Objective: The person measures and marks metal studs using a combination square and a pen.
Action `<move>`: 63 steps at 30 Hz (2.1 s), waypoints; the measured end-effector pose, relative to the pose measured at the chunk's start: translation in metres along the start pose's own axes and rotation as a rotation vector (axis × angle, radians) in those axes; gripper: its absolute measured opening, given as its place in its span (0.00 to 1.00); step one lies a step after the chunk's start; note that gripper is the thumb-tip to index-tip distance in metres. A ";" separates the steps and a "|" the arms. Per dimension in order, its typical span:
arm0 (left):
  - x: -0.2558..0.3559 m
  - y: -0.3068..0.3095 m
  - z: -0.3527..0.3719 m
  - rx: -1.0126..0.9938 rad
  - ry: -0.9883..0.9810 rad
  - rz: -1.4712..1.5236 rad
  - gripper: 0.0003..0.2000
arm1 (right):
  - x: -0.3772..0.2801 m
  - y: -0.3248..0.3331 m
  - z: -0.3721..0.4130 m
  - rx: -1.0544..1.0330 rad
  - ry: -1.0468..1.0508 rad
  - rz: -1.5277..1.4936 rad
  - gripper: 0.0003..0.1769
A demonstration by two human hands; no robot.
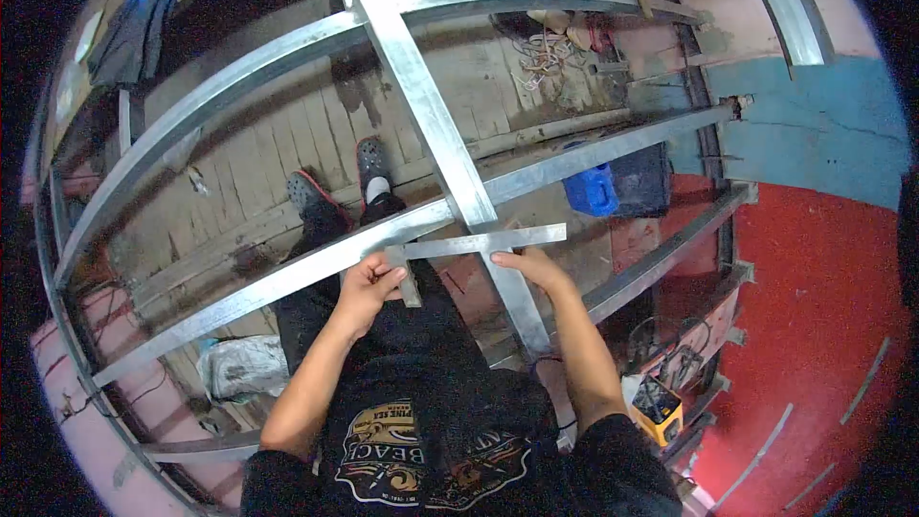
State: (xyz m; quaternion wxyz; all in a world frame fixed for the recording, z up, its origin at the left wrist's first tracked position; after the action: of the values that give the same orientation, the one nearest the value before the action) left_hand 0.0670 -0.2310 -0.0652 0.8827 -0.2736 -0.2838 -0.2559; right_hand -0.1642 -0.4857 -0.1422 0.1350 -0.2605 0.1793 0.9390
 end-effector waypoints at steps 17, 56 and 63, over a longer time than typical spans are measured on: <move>-0.029 -0.065 0.014 -0.159 0.066 0.029 0.10 | -0.130 -0.047 0.105 0.435 0.255 0.520 0.29; -0.054 -0.134 -0.044 -0.328 0.050 0.202 0.14 | -0.041 0.036 0.052 0.300 0.259 0.081 0.27; -0.054 -0.133 -0.045 -0.224 0.021 0.171 0.13 | -0.030 0.042 0.029 0.382 0.265 -0.073 0.27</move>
State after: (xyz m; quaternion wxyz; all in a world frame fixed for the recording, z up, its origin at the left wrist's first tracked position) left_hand -0.0355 -0.3393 -0.0860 0.8680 -0.3911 -0.2197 -0.2128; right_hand -0.1666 -0.5164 -0.0918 0.1910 -0.3577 0.3604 0.8400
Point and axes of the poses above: each hand's wrist, its own z-axis away from the middle knuckle, its own y-axis out of the back of the hand, x = y × z, the point moved 6 cm from there along -z, towards the middle knuckle, and after that the axes turned 4 degrees about x, right-handed, at the moved point
